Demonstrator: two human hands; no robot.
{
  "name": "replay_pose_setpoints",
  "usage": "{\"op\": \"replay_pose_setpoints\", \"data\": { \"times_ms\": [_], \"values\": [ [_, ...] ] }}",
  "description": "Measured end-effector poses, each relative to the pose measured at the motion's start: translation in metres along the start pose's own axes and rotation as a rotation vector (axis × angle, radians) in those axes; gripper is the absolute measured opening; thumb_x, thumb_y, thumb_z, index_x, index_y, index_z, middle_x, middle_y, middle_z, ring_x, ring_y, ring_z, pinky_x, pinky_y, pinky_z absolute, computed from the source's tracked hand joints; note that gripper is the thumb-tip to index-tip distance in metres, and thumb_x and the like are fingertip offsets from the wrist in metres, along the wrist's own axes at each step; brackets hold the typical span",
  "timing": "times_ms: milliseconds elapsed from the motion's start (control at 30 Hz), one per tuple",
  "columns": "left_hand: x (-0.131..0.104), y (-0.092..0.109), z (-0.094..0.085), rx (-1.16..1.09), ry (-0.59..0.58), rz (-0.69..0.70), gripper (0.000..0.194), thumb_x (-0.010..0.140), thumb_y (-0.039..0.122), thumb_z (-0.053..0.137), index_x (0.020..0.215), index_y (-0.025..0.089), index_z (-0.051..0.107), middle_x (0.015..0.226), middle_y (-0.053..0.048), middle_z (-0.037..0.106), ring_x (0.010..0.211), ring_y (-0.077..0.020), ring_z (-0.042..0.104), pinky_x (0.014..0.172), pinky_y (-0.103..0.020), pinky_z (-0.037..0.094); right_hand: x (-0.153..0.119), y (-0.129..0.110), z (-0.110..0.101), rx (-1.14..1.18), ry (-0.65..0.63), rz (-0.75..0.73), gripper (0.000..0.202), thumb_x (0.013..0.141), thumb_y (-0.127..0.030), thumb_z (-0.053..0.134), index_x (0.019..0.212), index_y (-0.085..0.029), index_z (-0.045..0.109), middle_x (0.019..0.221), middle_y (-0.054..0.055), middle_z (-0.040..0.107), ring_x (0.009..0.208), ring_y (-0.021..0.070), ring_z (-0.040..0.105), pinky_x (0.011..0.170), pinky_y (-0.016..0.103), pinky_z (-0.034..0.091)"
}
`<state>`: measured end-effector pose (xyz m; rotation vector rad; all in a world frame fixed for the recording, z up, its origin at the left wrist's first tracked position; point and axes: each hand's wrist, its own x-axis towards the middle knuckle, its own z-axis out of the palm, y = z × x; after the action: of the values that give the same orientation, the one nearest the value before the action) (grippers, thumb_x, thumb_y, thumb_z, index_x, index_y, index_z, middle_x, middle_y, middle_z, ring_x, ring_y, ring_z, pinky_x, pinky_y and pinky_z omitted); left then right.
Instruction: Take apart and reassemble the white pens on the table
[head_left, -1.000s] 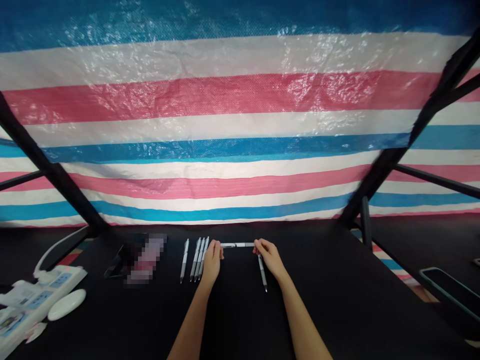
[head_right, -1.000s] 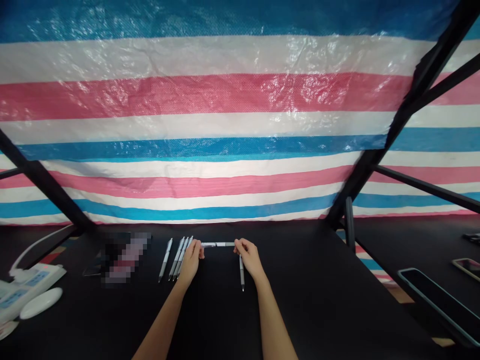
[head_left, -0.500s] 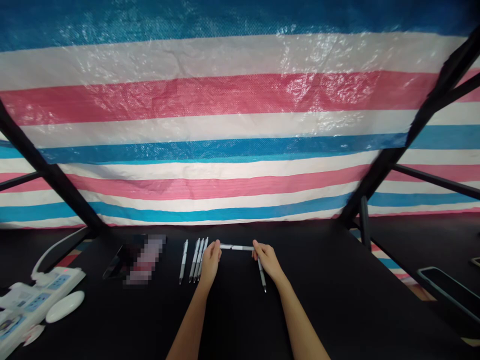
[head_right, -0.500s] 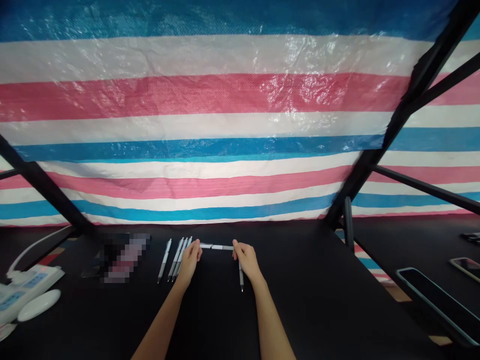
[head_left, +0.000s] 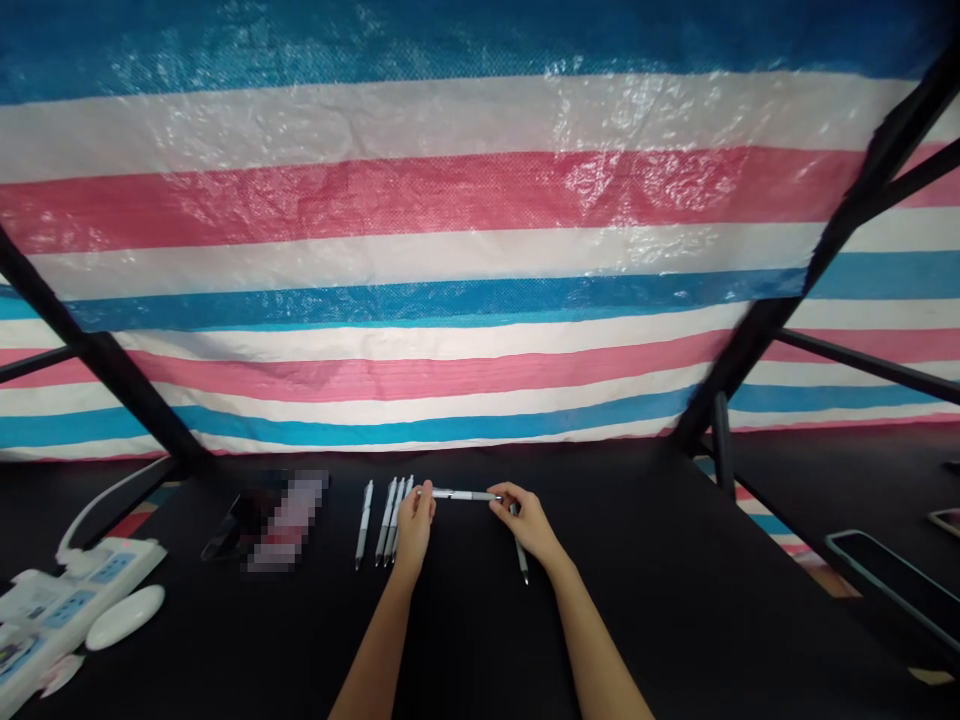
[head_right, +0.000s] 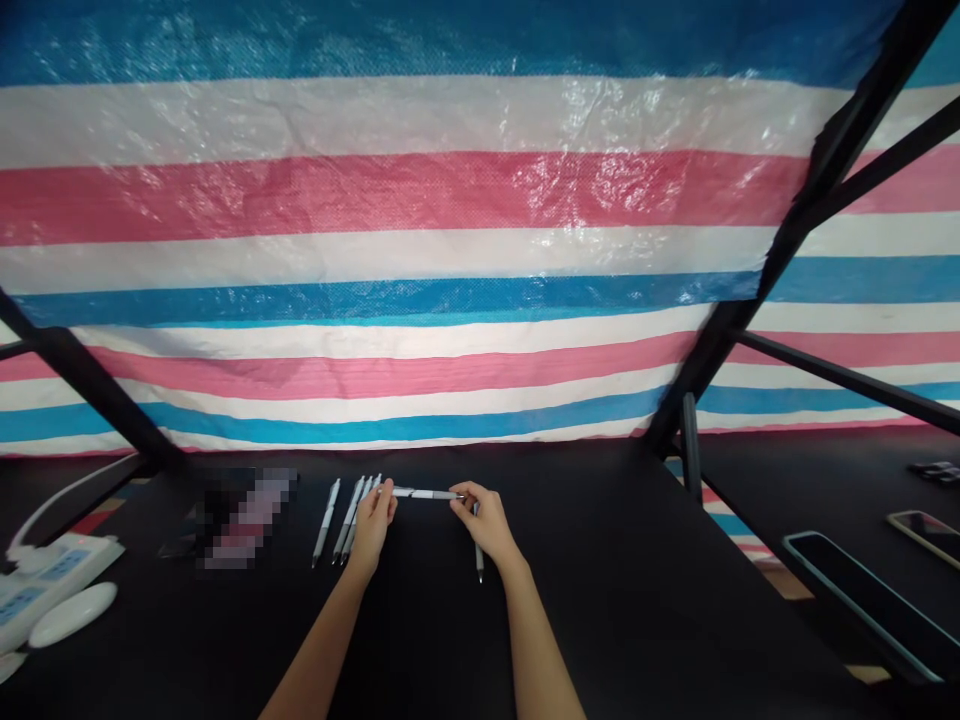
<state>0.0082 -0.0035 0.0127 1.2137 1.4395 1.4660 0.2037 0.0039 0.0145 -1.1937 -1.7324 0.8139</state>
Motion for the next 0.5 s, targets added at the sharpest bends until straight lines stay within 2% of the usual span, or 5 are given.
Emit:
{"op": "replay_pose_setpoints", "data": {
  "times_ms": [500],
  "values": [
    [0.0028, -0.0074, -0.0021, -0.009, -0.036, -0.009, 0.051, 0.078, 0.060, 0.042, 0.048, 0.020, 0.032, 0.045, 0.006, 0.029, 0.042, -0.0085, 0.029, 0.045, -0.024, 0.023, -0.0013, -0.0031, 0.0011, -0.061, -0.024, -0.068, 0.029, 0.085, -0.042, 0.046, 0.083, -0.020, 0.065, 0.067, 0.001, 0.058, 0.061, 0.0150, 0.052, 0.060, 0.025, 0.037]
  ]
}}
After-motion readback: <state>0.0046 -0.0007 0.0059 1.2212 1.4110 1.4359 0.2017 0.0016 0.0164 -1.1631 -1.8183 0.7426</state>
